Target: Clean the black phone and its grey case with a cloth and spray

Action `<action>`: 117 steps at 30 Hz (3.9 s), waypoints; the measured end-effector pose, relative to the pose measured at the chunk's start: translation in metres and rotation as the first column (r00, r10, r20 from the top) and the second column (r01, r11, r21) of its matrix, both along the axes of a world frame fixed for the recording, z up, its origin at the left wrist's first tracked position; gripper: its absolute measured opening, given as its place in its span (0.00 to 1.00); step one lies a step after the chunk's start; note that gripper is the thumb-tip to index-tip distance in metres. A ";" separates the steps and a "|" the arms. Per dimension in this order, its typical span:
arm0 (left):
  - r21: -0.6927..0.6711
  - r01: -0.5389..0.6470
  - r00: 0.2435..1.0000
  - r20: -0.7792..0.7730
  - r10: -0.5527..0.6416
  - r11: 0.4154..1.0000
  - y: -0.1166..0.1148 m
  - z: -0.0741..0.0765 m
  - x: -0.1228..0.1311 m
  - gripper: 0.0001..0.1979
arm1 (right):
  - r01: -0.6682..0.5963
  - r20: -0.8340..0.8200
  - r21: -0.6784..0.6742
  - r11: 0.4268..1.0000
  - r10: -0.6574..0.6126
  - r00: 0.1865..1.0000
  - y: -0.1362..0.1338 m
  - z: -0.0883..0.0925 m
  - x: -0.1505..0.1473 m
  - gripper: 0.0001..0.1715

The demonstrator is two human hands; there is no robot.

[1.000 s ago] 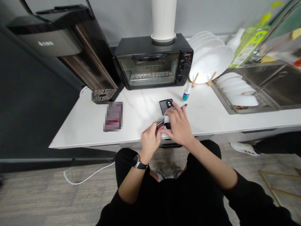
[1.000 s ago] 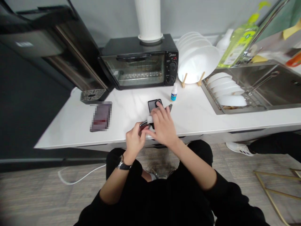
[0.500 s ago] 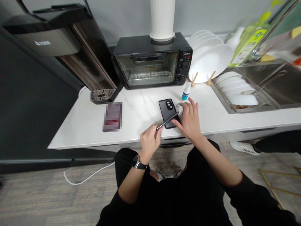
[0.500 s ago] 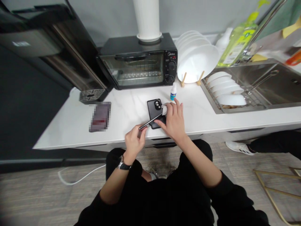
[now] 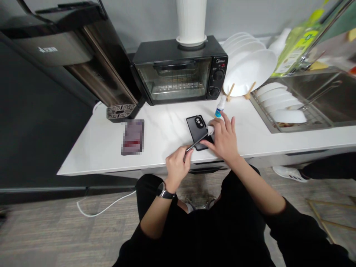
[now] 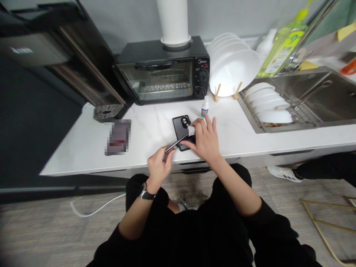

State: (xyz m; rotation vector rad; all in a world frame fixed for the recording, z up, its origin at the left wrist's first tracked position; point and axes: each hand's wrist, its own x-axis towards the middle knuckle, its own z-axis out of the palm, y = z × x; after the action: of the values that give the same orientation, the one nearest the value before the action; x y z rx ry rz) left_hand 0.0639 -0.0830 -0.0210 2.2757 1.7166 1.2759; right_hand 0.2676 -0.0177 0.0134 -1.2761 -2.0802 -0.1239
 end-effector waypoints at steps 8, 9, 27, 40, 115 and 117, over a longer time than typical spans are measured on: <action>0.046 -0.040 0.999 -0.002 0.040 0.998 0.001 -0.007 -0.004 0.14 | -0.276 0.098 -0.012 0.961 0.276 0.956 -0.041 -0.004 -0.045 0.45; 0.031 -0.031 0.999 -0.007 0.031 0.999 0.001 -0.007 -0.004 0.13 | -0.268 0.099 -0.005 0.963 0.267 0.959 -0.038 -0.004 -0.041 0.44; 0.031 -0.018 1.000 0.010 0.018 0.999 0.001 -0.005 -0.003 0.12 | -0.228 0.108 -0.015 0.974 0.228 0.968 -0.025 0.000 -0.028 0.43; 0.115 -0.054 0.998 -0.018 0.057 0.992 0.003 -0.008 -0.004 0.16 | -0.289 0.108 0.013 0.957 0.286 0.952 -0.044 -0.003 -0.057 0.46; 0.001 -0.027 0.997 0.067 0.027 1.000 0.003 0.006 0.002 0.09 | 0.053 -0.079 0.017 0.998 -0.051 0.996 0.009 0.011 -0.013 0.26; -0.001 -0.032 0.997 0.065 0.032 0.999 0.003 0.007 0.003 0.09 | 0.086 -0.115 0.024 0.996 -0.083 0.990 0.018 0.014 -0.010 0.25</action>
State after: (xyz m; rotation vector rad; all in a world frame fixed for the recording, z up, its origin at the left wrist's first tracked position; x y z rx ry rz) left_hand 0.0671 -0.0797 -0.0142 2.1898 1.7388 1.3391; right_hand 0.2572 0.0000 0.0278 -1.3234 -1.9222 -0.1166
